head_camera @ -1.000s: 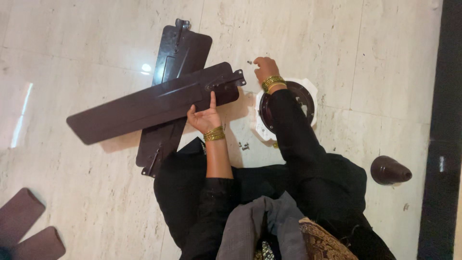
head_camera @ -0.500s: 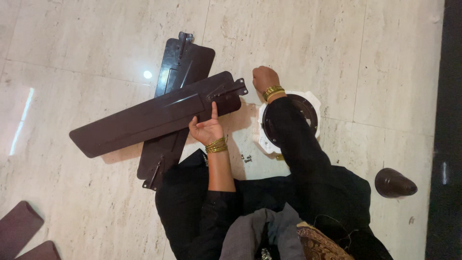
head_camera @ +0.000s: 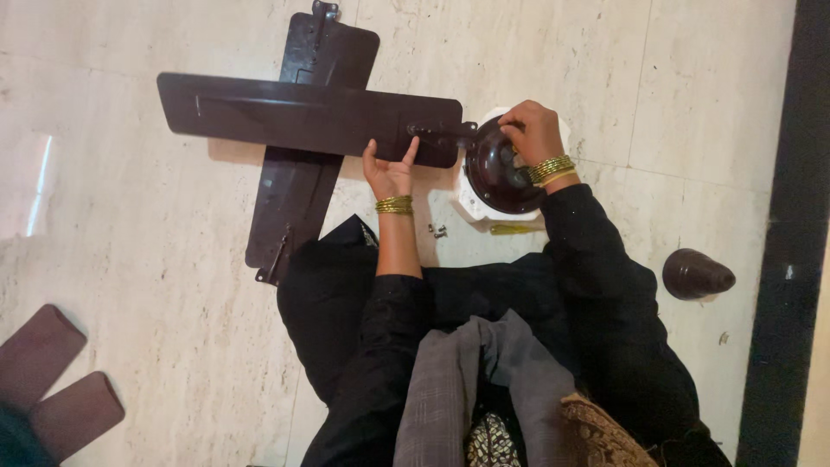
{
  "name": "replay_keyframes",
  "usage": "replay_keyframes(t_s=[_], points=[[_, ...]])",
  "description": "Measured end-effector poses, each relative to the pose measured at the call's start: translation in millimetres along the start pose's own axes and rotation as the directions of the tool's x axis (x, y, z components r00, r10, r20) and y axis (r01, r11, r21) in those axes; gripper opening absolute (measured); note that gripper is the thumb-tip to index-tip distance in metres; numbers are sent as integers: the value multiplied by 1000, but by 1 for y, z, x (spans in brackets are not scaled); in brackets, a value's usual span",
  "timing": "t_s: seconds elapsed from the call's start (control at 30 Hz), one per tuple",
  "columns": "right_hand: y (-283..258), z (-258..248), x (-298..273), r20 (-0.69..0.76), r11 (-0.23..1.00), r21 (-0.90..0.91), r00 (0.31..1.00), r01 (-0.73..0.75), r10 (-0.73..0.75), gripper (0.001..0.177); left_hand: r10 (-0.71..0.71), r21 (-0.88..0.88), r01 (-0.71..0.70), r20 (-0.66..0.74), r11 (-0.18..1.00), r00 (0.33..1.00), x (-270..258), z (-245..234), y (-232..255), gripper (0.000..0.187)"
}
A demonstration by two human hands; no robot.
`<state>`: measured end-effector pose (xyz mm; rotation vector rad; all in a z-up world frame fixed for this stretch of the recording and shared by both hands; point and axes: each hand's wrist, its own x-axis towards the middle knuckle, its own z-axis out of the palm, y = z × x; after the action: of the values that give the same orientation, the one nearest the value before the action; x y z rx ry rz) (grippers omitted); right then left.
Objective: The person sits on the floor and assembles an electric fan. They attach a fan blade to the motor housing using a screwdriver and screws, then tighten the fasteners to secure the blade.
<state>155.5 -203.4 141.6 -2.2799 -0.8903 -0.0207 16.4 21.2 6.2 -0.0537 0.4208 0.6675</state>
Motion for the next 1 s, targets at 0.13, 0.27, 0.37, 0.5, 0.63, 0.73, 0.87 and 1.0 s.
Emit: replay_keyframes(t_s=[0.13, 0.27, 0.37, 0.5, 0.63, 0.73, 0.87, 1.0], points=[[3, 1, -7, -2, 996, 22, 996, 91, -91, 18, -27, 103, 30, -34, 994, 999, 0, 1, -2, 45], [9, 3, -9, 55, 986, -35, 986, 161, -159, 16, -68, 106, 65, 27, 992, 997, 0, -2, -2, 51], [14, 6, -9, 102, 985, -58, 983, 162, -156, 14, -67, 113, 64, 17, 991, 998, 3, -7, -1, 52], [14, 12, -4, 179, 993, -110, 984, 43, -23, 7, -59, 123, 59, -4, 991, 998, 6, -7, -1, 52], [13, 25, -3, 188, 934, -302, 973, 189, -136, 10, -56, 136, 60, -32, 989, 998, 5, -9, -1, 53], [14, 34, 0, 169, 937, -263, 968, 228, -188, 11, -69, 131, 68, 0, 989, 998, 3, -9, 0, 55], [18, 40, 3, 186, 905, -320, 955, 282, -232, 13, -60, 157, 68, -60, 985, 996, 2, -7, 0, 57], [18, 50, 2, 146, 954, -132, 957, 271, -252, 10, -50, 148, 53, -29, 988, 998, 0, -5, 2, 58]])
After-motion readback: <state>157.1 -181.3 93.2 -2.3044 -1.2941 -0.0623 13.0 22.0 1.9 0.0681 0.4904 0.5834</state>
